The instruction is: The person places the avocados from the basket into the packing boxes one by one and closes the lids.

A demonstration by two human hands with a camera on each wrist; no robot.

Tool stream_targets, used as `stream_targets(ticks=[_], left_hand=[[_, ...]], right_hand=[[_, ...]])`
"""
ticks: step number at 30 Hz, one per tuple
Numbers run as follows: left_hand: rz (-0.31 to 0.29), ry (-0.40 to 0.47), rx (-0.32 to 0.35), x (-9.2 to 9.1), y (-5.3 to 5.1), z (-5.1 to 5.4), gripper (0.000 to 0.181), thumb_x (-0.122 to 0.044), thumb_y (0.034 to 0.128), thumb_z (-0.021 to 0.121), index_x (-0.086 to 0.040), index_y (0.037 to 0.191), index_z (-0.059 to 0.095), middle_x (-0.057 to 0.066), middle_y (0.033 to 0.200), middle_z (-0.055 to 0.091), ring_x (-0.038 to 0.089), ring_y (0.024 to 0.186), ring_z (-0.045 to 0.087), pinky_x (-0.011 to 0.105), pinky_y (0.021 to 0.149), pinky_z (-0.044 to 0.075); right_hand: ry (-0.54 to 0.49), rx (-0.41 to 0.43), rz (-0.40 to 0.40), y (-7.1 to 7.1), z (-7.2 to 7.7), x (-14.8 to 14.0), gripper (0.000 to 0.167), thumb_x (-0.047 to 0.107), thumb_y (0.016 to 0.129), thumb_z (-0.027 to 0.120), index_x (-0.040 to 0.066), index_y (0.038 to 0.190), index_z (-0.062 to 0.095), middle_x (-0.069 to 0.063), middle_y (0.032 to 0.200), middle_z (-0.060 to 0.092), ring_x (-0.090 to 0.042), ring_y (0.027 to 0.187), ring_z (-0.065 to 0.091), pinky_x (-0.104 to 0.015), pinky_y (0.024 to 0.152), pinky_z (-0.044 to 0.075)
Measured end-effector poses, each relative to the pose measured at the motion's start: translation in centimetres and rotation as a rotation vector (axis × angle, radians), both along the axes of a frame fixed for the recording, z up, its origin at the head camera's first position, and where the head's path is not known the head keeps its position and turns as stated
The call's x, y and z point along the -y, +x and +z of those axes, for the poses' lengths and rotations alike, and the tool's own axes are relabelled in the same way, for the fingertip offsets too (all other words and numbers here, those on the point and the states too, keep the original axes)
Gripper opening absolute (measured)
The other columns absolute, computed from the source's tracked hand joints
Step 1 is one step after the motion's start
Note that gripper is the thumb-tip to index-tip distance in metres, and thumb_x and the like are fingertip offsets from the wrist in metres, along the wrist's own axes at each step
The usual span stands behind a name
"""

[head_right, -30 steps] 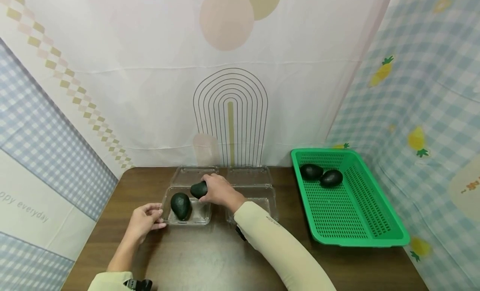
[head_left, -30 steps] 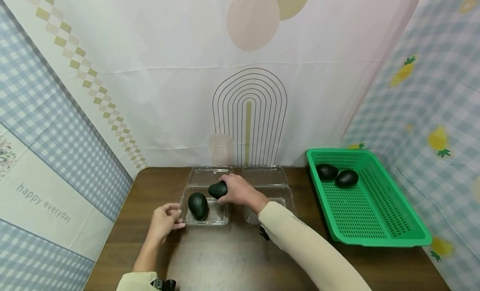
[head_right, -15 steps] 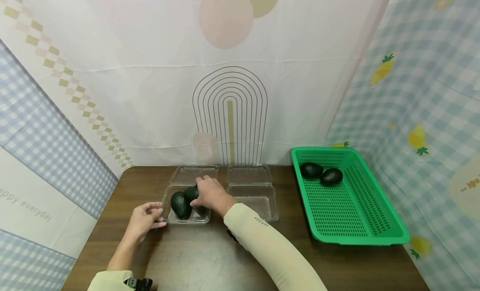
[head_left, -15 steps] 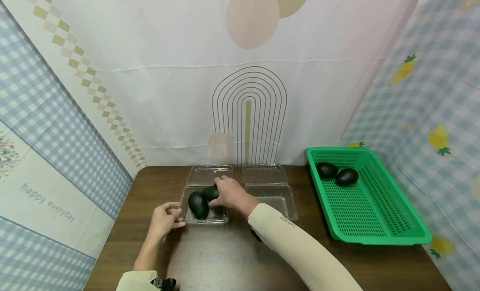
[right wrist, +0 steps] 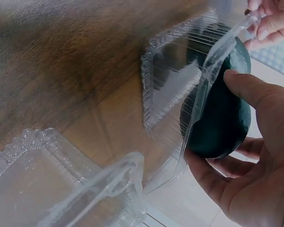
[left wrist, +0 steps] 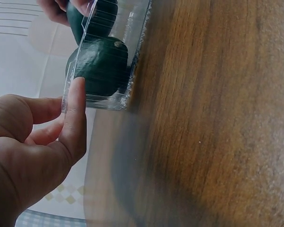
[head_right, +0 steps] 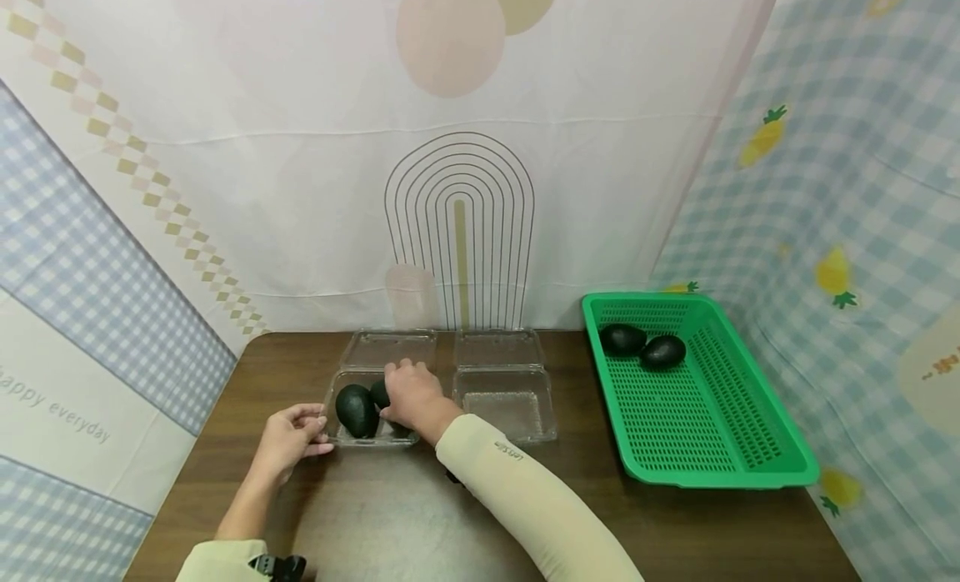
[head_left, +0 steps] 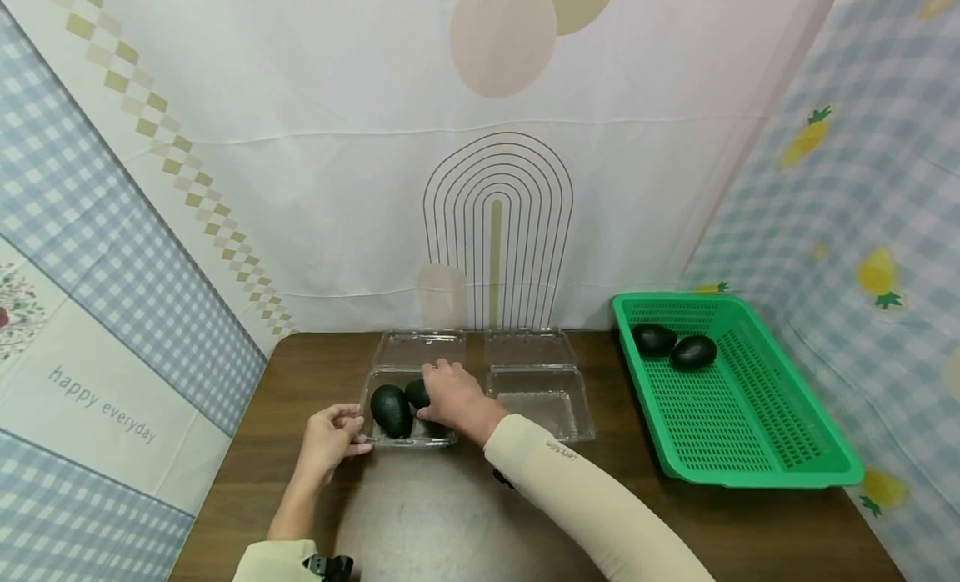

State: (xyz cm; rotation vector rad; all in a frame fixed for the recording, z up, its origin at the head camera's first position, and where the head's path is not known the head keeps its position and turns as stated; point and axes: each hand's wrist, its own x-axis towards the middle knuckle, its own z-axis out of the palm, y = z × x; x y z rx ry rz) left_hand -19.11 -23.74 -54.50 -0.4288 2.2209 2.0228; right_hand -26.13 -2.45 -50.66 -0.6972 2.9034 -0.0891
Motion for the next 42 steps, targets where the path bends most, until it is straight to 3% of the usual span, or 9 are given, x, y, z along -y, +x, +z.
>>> stream_targets(ticks=[11, 20, 27, 34, 42], left_hand=[[-0.005, -0.009, -0.002, 0.02, -0.09, -0.23, 0.039, 0.008, 0.1001, 0.057, 0.020, 0.136, 0.048, 0.013, 0.088, 0.058, 0.015, 0.068, 0.061, 0.030, 0.062, 0.069], [0.008, -0.019, 0.002, 0.02, 0.00, -0.23, 0.036, 0.009, 0.0998, 0.056, 0.019, 0.134, 0.050, 0.013, 0.087, 0.058, 0.015, 0.067, 0.060, 0.029, 0.062, 0.069], [0.010, -0.016, -0.012, -0.12, -0.01, -0.31, 0.035, 0.009, 0.0996, 0.056, 0.018, 0.133, 0.051, 0.012, 0.086, 0.057, 0.014, 0.066, 0.060, 0.029, 0.062, 0.069], [0.016, -0.002, -0.019, -0.27, -0.09, -0.44, 0.036, 0.010, 0.0992, 0.055, 0.019, 0.133, 0.051, 0.012, 0.086, 0.058, 0.015, 0.067, 0.060, 0.029, 0.062, 0.069], [0.022, -0.002, -0.024, -0.35, -0.04, -0.69, 0.036, 0.010, 0.0990, 0.055, 0.019, 0.133, 0.051, 0.011, 0.085, 0.057, 0.016, 0.068, 0.060, 0.029, 0.063, 0.069]], right_hand=[[0.086, 0.006, 0.016, 0.37, -0.13, 0.61, 0.078, 0.056, 0.090, 0.075, 0.009, 0.148, 0.051, -0.013, 0.146, 0.057, -0.031, 0.129, 0.061, -0.038, 0.099, 0.064], [0.099, 0.080, -0.001, 0.62, 0.02, 0.97, 0.074, 0.051, 0.089, 0.078, 0.010, 0.144, 0.053, -0.015, 0.141, 0.059, -0.035, 0.122, 0.064, -0.040, 0.089, 0.067], [0.143, 0.153, 0.034, 0.73, 0.19, 0.91, 0.071, 0.047, 0.089, 0.080, 0.011, 0.143, 0.053, -0.013, 0.139, 0.059, -0.033, 0.125, 0.061, -0.038, 0.096, 0.064], [0.114, 0.095, 0.069, 0.52, -0.12, 0.39, 0.073, 0.054, 0.087, 0.079, 0.009, 0.139, 0.056, -0.013, 0.130, 0.065, -0.028, 0.121, 0.065, -0.035, 0.097, 0.063], [0.187, -0.028, 0.134, 0.57, -0.27, 0.09, 0.071, 0.061, 0.091, 0.071, 0.009, 0.136, 0.058, -0.010, 0.131, 0.068, -0.023, 0.126, 0.063, -0.033, 0.114, 0.052]])
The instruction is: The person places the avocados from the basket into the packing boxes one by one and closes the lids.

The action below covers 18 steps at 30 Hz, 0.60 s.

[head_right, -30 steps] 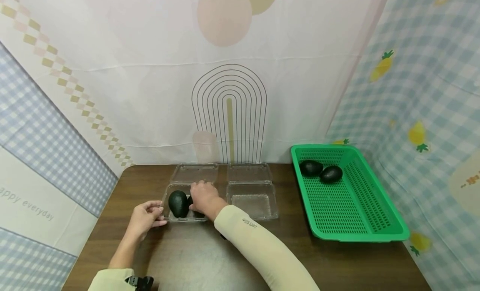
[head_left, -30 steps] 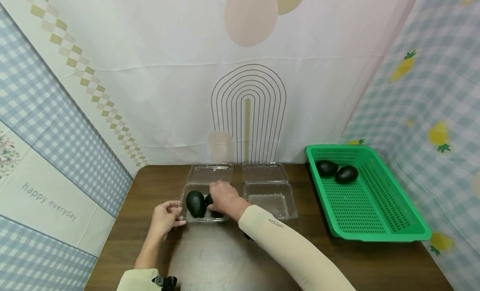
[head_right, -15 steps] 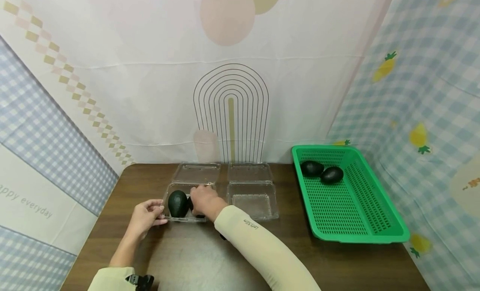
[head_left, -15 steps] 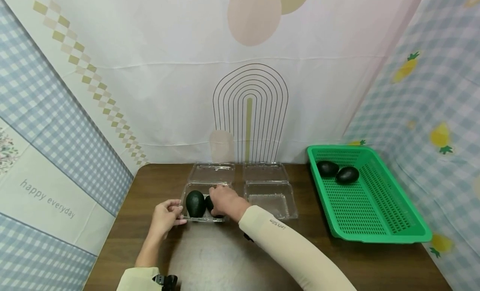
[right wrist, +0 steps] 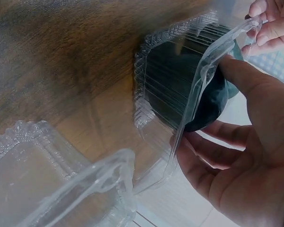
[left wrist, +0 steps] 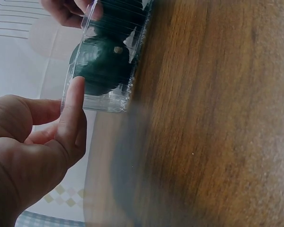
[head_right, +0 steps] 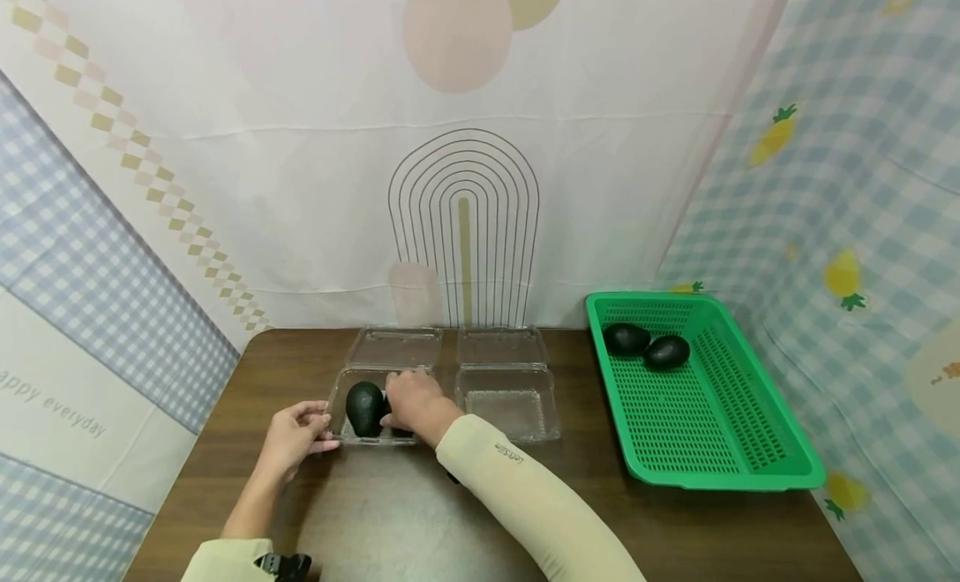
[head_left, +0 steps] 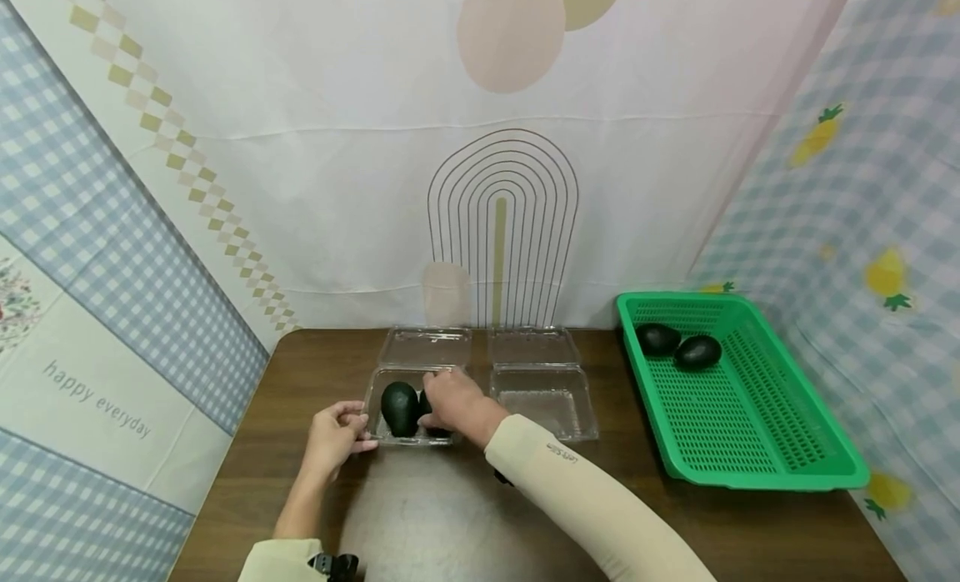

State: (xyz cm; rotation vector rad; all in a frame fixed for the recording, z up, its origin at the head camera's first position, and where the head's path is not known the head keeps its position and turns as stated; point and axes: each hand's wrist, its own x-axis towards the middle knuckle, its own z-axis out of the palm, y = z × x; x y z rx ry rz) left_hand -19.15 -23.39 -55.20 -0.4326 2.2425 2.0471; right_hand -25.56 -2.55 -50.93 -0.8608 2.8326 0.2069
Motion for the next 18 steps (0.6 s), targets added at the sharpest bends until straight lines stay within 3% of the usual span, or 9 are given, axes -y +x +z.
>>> stream_targets(ticks=[8, 14, 18], left_hand=[[0.002, -0.005, 0.005, 0.1, 0.1, 0.0, 0.036, 0.010, 0.0990, 0.056, 0.018, 0.134, 0.051, 0.011, 0.084, 0.057, 0.016, 0.068, 0.060, 0.029, 0.063, 0.069], [0.004, 0.001, 0.006, 0.0, 0.1, 0.0, 0.037, 0.010, 0.0989, 0.056, 0.018, 0.134, 0.051, 0.010, 0.083, 0.057, 0.015, 0.067, 0.060, 0.030, 0.063, 0.069], [0.002, 0.000, 0.000, 0.0, 0.1, 0.0, 0.037, 0.010, 0.0988, 0.056, 0.019, 0.134, 0.051, 0.009, 0.082, 0.056, 0.014, 0.066, 0.060, 0.029, 0.063, 0.069]], right_hand=[[-0.128, 0.060, -0.036, -0.5, 0.9, -0.9, 0.072, 0.059, 0.093, 0.069, 0.008, 0.142, 0.056, -0.011, 0.138, 0.064, -0.027, 0.131, 0.058, -0.037, 0.116, 0.051], [-0.398, 0.137, -0.099, -1.6, 1.6, -2.4, 0.057, 0.051, 0.097, 0.068, 0.010, 0.136, 0.061, -0.009, 0.133, 0.064, -0.029, 0.121, 0.062, -0.041, 0.104, 0.058], [-0.558, 0.193, -0.123, -2.7, 1.8, -3.5, 0.053, 0.044, 0.099, 0.067, 0.007, 0.137, 0.060, -0.011, 0.137, 0.061, -0.030, 0.127, 0.058, -0.045, 0.108, 0.055]])
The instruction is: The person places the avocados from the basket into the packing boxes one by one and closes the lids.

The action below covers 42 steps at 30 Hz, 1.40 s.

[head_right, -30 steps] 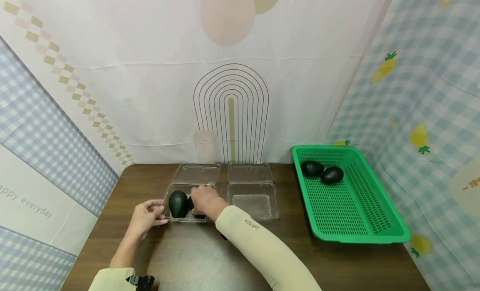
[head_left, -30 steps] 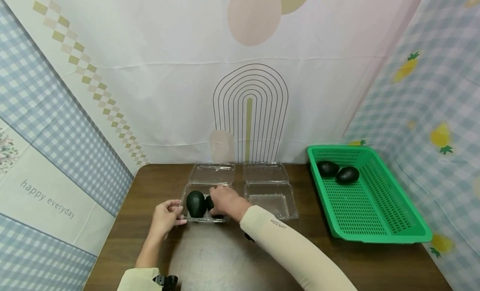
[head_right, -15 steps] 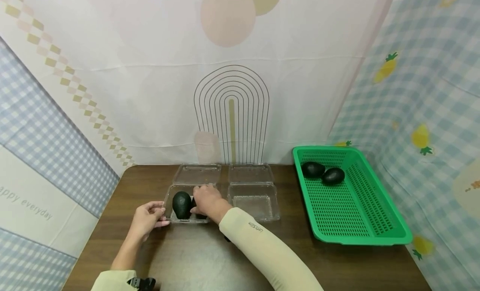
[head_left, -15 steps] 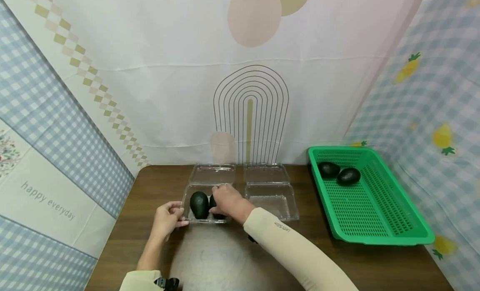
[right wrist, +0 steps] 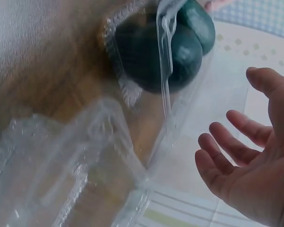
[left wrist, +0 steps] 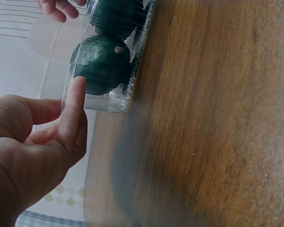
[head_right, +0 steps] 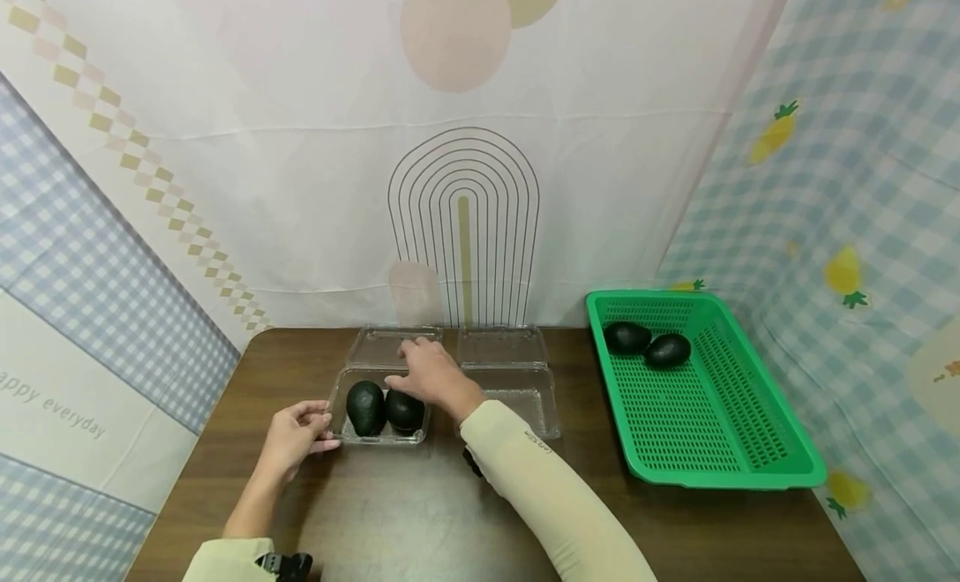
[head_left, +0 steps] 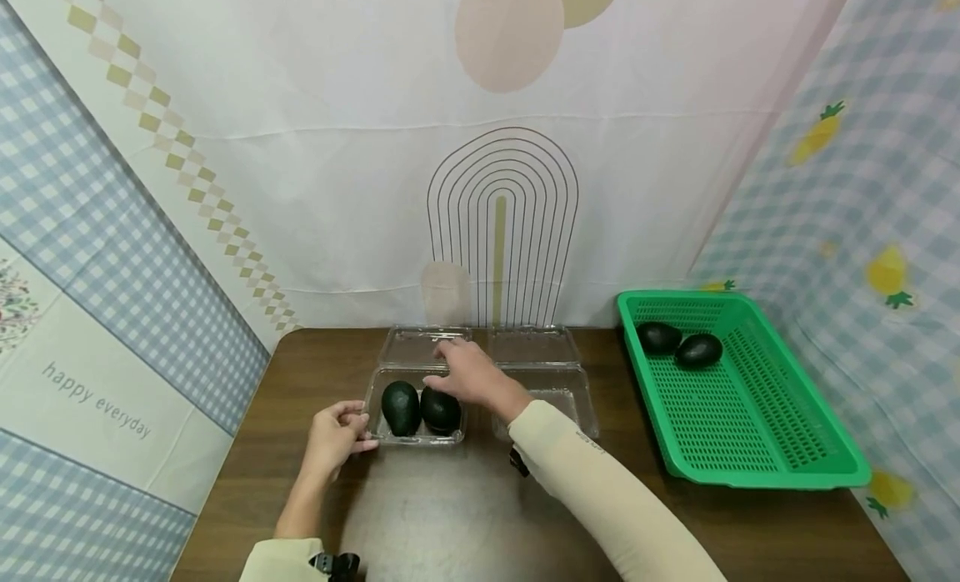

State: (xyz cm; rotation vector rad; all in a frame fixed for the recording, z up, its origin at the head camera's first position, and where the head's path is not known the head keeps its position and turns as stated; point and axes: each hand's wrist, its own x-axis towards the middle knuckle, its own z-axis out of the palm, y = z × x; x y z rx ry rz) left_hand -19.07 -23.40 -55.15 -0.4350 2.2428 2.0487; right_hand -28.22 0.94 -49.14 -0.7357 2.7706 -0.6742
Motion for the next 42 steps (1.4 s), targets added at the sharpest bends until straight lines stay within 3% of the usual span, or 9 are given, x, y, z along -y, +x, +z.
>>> stream_targets(ticks=[4, 14, 29, 31, 33, 35, 37, 39, 42], left_hand=[[-0.003, 0.001, -0.004, 0.1, 0.0, 0.1, 0.037, 0.010, 0.0988, 0.056, 0.019, 0.135, 0.050, 0.009, 0.082, 0.056, 0.014, 0.066, 0.060, 0.030, 0.063, 0.069], [0.003, 0.011, 0.002, -0.1, -0.1, 0.1, 0.035, 0.011, 0.0990, 0.055, 0.019, 0.133, 0.051, 0.011, 0.083, 0.057, 0.012, 0.064, 0.060, 0.028, 0.062, 0.069], [-0.005, 0.000, 0.003, 0.0, -0.2, 0.2, 0.035, 0.011, 0.0993, 0.054, 0.019, 0.133, 0.051, 0.014, 0.085, 0.057, 0.014, 0.065, 0.061, 0.028, 0.062, 0.069], [-0.006, -0.002, 0.002, -0.1, -0.2, 0.3, 0.035, 0.011, 0.0992, 0.054, 0.019, 0.133, 0.051, 0.014, 0.085, 0.057, 0.014, 0.065, 0.061, 0.028, 0.062, 0.069], [-0.007, -0.003, 0.003, -0.1, -0.2, 0.3, 0.035, 0.011, 0.0990, 0.054, 0.020, 0.133, 0.051, 0.014, 0.085, 0.057, 0.014, 0.064, 0.062, 0.029, 0.062, 0.069], [-0.007, -0.004, 0.004, -0.1, -0.2, 0.2, 0.035, 0.012, 0.0989, 0.054, 0.020, 0.133, 0.051, 0.014, 0.085, 0.057, 0.014, 0.063, 0.063, 0.029, 0.062, 0.069], [-0.005, -0.010, 0.008, -0.1, -0.1, 0.2, 0.035, 0.011, 0.0989, 0.055, 0.019, 0.133, 0.051, 0.014, 0.085, 0.057, 0.015, 0.063, 0.063, 0.030, 0.062, 0.069], [-0.004, -0.015, 0.010, -0.1, -0.1, 0.3, 0.035, 0.011, 0.0990, 0.055, 0.019, 0.133, 0.051, 0.014, 0.086, 0.056, 0.015, 0.064, 0.063, 0.030, 0.062, 0.069], [-0.001, -0.023, 0.009, -0.1, -0.2, 0.3, 0.034, 0.011, 0.0987, 0.055, 0.018, 0.132, 0.052, 0.015, 0.086, 0.056, 0.016, 0.066, 0.061, 0.031, 0.063, 0.069]], right_hand=[[-0.080, 0.045, -0.020, -1.3, 0.2, -0.9, 0.050, 0.037, 0.101, 0.067, 0.005, 0.138, 0.059, -0.014, 0.139, 0.058, -0.031, 0.129, 0.057, -0.046, 0.110, 0.054], [-0.139, 0.123, -0.128, -4.6, -0.2, -2.6, 0.051, 0.031, 0.102, 0.064, 0.002, 0.142, 0.053, -0.021, 0.143, 0.057, -0.036, 0.131, 0.055, -0.049, 0.109, 0.054], [-0.254, 0.342, -0.246, -6.7, -0.4, -3.6, 0.059, 0.031, 0.107, 0.052, -0.004, 0.153, 0.042, -0.022, 0.155, 0.047, -0.037, 0.143, 0.046, -0.051, 0.118, 0.048], [-0.251, 0.349, -0.255, -6.9, -0.5, -3.6, 0.058, 0.030, 0.107, 0.053, -0.005, 0.152, 0.044, -0.021, 0.152, 0.051, -0.033, 0.134, 0.054, -0.045, 0.109, 0.054], [-0.266, 0.380, -0.270, -7.1, -0.7, -3.5, 0.053, 0.028, 0.107, 0.053, -0.005, 0.148, 0.049, -0.019, 0.127, 0.064, -0.027, 0.105, 0.062, -0.037, 0.085, 0.058], [-0.273, 0.415, -0.284, -7.3, -0.9, -3.4, 0.048, 0.028, 0.107, 0.054, -0.006, 0.140, 0.055, -0.009, 0.095, 0.065, -0.019, 0.078, 0.054, -0.031, 0.065, 0.048], [-0.293, 0.471, -0.285, -7.4, -1.1, -3.3, 0.045, 0.028, 0.107, 0.053, -0.008, 0.135, 0.055, -0.003, 0.076, 0.049, -0.016, 0.065, 0.042, -0.031, 0.058, 0.039], [-0.317, 0.525, -0.283, -7.4, -1.1, -3.1, 0.050, 0.028, 0.107, 0.053, -0.009, 0.140, 0.050, -0.002, 0.081, 0.049, -0.017, 0.069, 0.047, -0.032, 0.063, 0.049], [-0.360, 0.582, -0.283, -7.2, -1.0, -2.8, 0.060, 0.026, 0.108, 0.052, -0.007, 0.154, 0.034, -0.015, 0.114, 0.055, -0.028, 0.098, 0.058, -0.042, 0.092, 0.060]])
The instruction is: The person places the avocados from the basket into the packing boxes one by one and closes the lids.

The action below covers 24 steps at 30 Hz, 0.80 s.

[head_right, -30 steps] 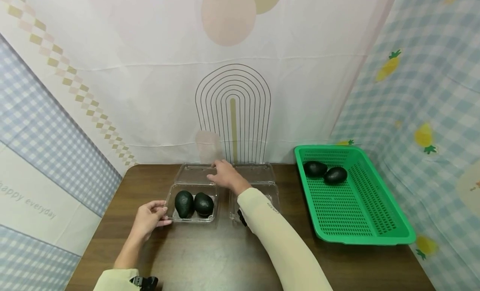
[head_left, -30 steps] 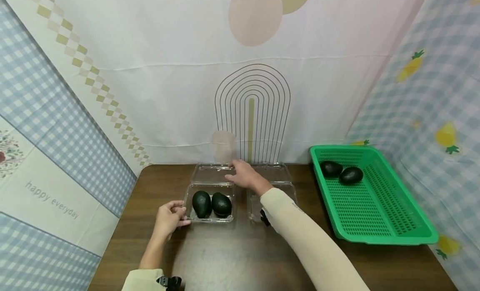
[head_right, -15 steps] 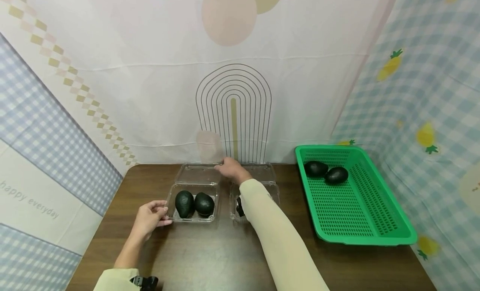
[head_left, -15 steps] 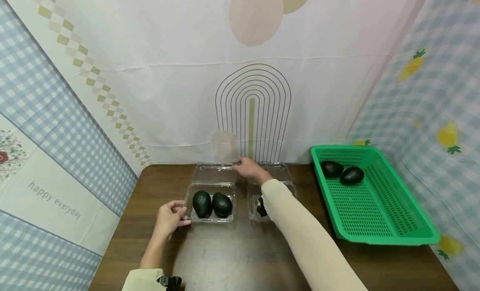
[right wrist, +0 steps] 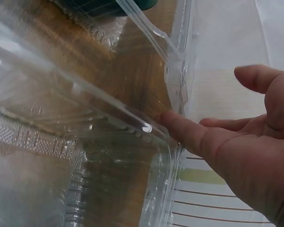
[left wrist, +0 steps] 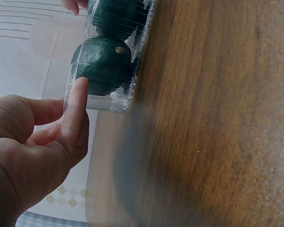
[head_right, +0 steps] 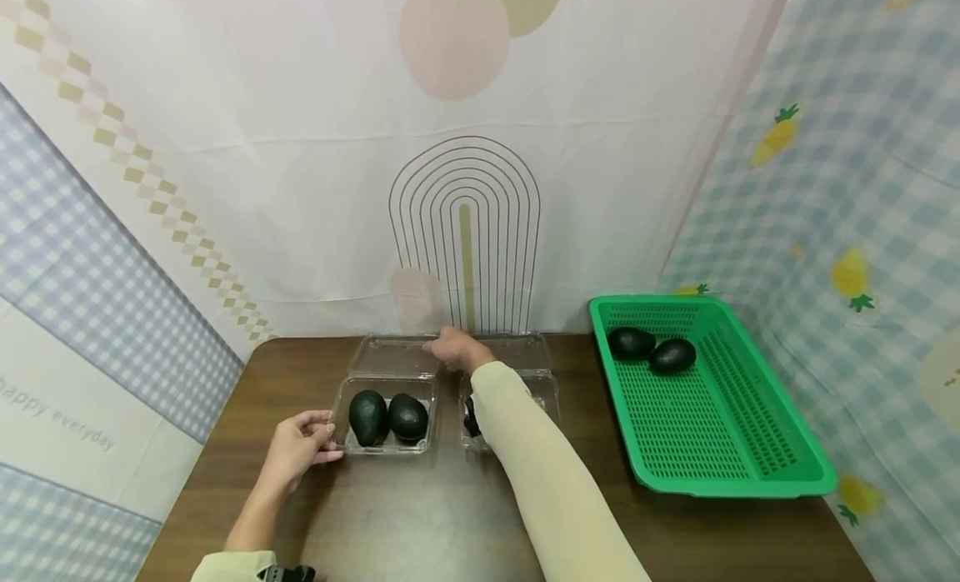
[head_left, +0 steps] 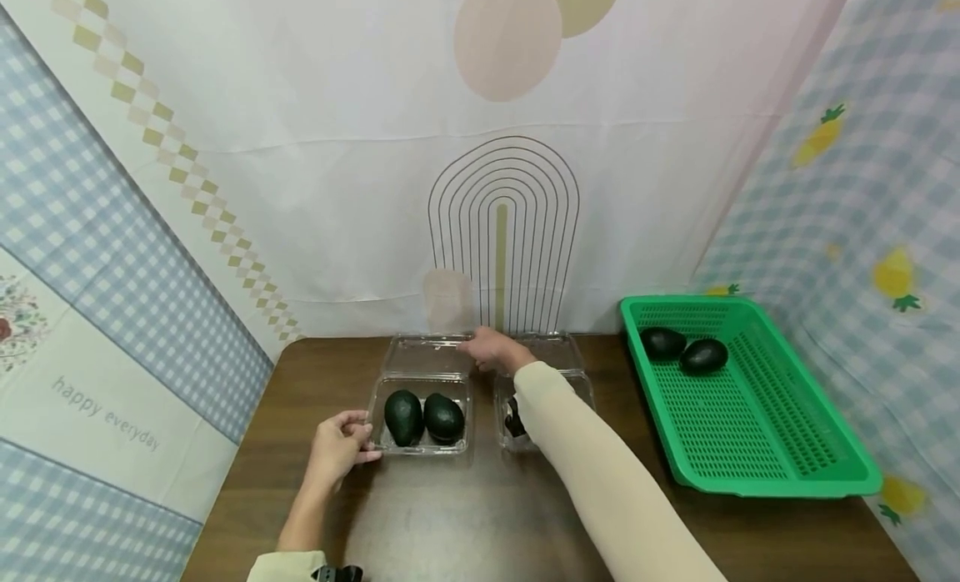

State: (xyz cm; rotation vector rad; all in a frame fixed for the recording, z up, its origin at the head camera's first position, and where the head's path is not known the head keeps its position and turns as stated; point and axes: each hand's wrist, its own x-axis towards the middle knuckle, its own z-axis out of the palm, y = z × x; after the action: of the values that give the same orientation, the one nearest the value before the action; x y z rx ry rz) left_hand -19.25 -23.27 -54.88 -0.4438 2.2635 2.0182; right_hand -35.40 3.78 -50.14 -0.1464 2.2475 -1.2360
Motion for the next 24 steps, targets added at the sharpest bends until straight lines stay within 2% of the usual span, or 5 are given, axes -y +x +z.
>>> stream_targets(ticks=[3, 7, 15, 21, 24], left_hand=[[-0.002, 0.001, -0.008, 0.0, -0.1, -0.1, 0.034, 0.011, 0.0987, 0.056, 0.018, 0.132, 0.053, 0.015, 0.085, 0.056, 0.017, 0.067, 0.061, 0.032, 0.063, 0.069], [-0.012, -0.001, -0.010, 0.1, -0.1, -0.2, 0.035, 0.010, 0.0994, 0.056, 0.019, 0.133, 0.051, 0.014, 0.085, 0.057, 0.017, 0.067, 0.060, 0.032, 0.062, 0.069], [-0.009, -0.001, -0.015, 0.1, 0.1, -0.3, 0.036, 0.009, 0.0995, 0.057, 0.020, 0.133, 0.050, 0.013, 0.084, 0.056, 0.017, 0.068, 0.060, 0.032, 0.062, 0.069], [-0.012, -0.006, -0.019, 0.1, 0.0, -0.2, 0.036, 0.010, 0.0994, 0.056, 0.021, 0.133, 0.050, 0.013, 0.083, 0.057, 0.017, 0.067, 0.060, 0.032, 0.062, 0.069], [-0.012, -0.003, -0.019, 0.1, 0.0, -0.2, 0.036, 0.010, 0.0994, 0.056, 0.021, 0.133, 0.050, 0.013, 0.083, 0.057, 0.017, 0.067, 0.060, 0.033, 0.062, 0.069]], right_hand=[[-0.049, 0.050, -0.030, 0.1, 0.1, 0.2, 0.066, 0.024, 0.108, 0.051, -0.006, 0.160, 0.023, -0.025, 0.149, 0.041, -0.040, 0.128, 0.052, -0.050, 0.111, 0.055], [-0.092, 0.114, -0.065, -0.2, 0.1, 0.4, 0.065, 0.020, 0.108, 0.050, -0.005, 0.160, 0.020, -0.026, 0.162, 0.031, -0.045, 0.140, 0.046, -0.052, 0.118, 0.050], [-0.103, 0.154, -0.092, -0.5, 0.3, 0.4, 0.056, 0.017, 0.109, 0.046, -0.006, 0.157, 0.029, -0.030, 0.158, 0.037, -0.045, 0.138, 0.051, -0.047, 0.109, 0.058], [-0.169, 0.165, -0.143, 0.0, 0.9, 0.3, 0.056, 0.013, 0.110, 0.044, -0.006, 0.158, 0.023, -0.033, 0.155, 0.038, -0.046, 0.140, 0.047, -0.051, 0.116, 0.052], [-0.175, 0.150, -0.171, 0.0, 1.0, 0.3, 0.055, 0.009, 0.109, 0.045, -0.008, 0.156, 0.023, -0.033, 0.149, 0.043, -0.045, 0.135, 0.052, -0.046, 0.111, 0.056]])
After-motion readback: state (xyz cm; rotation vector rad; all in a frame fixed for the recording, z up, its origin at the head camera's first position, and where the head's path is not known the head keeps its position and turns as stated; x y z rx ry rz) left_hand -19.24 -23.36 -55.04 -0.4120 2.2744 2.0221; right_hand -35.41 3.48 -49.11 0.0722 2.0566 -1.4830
